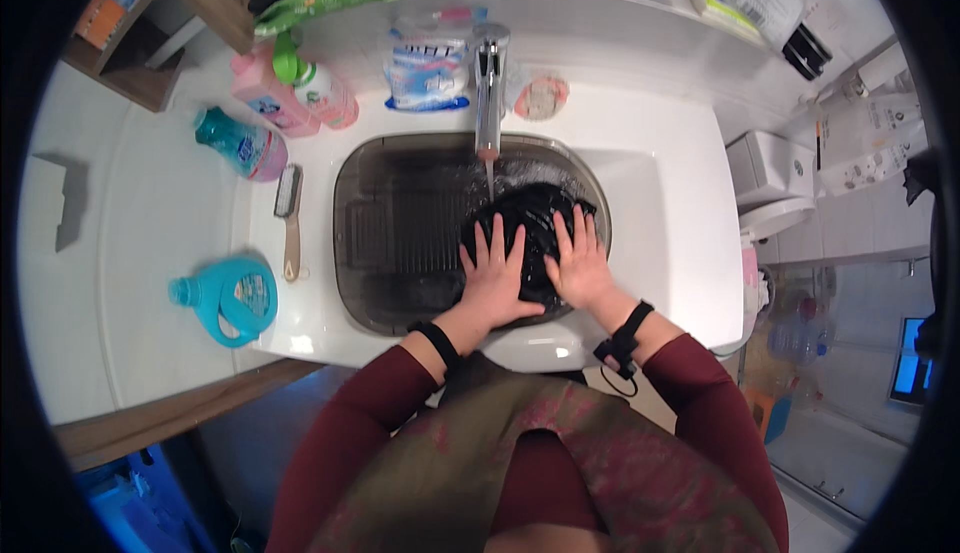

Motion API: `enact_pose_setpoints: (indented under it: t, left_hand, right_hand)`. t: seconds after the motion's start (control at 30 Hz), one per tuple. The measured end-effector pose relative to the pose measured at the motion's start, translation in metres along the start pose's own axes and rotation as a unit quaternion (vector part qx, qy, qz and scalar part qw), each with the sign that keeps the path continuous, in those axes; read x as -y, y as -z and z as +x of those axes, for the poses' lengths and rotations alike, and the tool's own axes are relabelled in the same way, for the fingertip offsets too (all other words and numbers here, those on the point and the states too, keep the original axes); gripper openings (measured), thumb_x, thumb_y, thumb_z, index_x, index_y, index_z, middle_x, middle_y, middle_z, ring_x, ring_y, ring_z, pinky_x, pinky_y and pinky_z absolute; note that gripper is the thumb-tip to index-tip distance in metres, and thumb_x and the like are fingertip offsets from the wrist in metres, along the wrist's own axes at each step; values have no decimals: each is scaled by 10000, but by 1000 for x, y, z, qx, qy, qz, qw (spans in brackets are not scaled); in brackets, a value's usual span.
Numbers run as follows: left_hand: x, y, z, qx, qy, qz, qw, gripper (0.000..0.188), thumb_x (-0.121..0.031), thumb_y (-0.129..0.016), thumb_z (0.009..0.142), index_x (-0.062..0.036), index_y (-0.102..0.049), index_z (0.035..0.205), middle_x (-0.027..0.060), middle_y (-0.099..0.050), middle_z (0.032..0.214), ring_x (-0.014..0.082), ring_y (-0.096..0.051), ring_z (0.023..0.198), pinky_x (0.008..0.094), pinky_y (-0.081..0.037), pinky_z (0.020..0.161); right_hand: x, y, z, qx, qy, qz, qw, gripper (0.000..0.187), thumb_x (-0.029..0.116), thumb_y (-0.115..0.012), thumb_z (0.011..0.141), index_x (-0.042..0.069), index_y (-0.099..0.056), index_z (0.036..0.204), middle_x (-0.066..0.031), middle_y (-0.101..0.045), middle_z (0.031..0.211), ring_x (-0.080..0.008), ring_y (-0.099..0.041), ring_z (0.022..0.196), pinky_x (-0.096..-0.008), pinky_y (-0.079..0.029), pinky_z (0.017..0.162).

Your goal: The person hand-washes a black garment in a sink under running water. They repeatedly rub, squeeze, and rinse the fabric, occasionally lifting and repositioning it. The garment remains in the sink throughout the clip.

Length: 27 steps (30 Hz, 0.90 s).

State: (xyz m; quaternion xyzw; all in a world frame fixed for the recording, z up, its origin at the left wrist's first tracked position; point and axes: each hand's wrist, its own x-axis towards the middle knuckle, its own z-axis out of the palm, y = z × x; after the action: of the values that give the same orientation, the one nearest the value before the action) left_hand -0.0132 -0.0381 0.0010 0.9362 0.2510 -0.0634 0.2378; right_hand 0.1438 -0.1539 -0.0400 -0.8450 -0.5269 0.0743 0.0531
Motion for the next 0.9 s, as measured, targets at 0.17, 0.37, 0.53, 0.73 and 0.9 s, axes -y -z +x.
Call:
enact_pose_setpoints:
  t: [0.17, 0.37, 0.53, 0.73, 0.9]
  left_hand:
    - [-8, 2, 29, 61, 55, 61, 995, 1401, -516, -934, 566, -75, -117, 1615, 274, 47, 1657, 560, -16, 1498, 768, -198, 1105]
    - [-14, 6, 62, 94, 131, 66, 985, 1412, -527, -928, 588, -73, -76, 1618, 250, 59, 1664, 559, -17, 1498, 760, -239, 1098]
    - [-22, -2, 73, 39, 159, 80, 983, 1456, -572, -915, 581, -55, -30, 1615, 247, 49, 1666, 570, -25, 1491, 758, -242, 1095]
    - [15, -5, 28, -98, 82, -204, 971, 1256, -430, -872, 702, -21, -86, 1591, 242, -122, 1643, 424, -136, 1531, 648, -266, 1147]
    - [78, 46, 12, -286, -42, -291, 912, 658, -126, -712, 872, -73, -438, 1468, 189, -446, 1430, 349, -447, 1339, 398, -368, 1139]
  right_hand:
    - [-5, 2, 37, 88, 26, -68, 993, 881, 431, -578, 940, 102, -140, 1630, -278, -205, 1626, -442, -328, 1416, -507, -332, 1109]
    - [-16, 14, 101, 157, 78, -28, 984, 803, 378, -625, 922, 81, -271, 1578, -269, -411, 1469, -431, -480, 1287, -482, -461, 1032]
    - [-13, 24, 143, 153, -4, 103, 983, 716, 214, -695, 845, 76, -418, 1491, -256, -589, 1292, -400, -601, 1182, -479, -505, 998]
    - [17, 54, 123, 27, 47, 157, 986, 432, 76, -676, 753, 225, -686, 1159, -60, -673, 1217, -376, -592, 1151, -499, -497, 967]
    - [43, 89, 70, -90, 325, 97, 937, 407, 28, -661, 714, 212, -699, 1075, 8, -644, 995, -309, -556, 1038, -450, -429, 850]
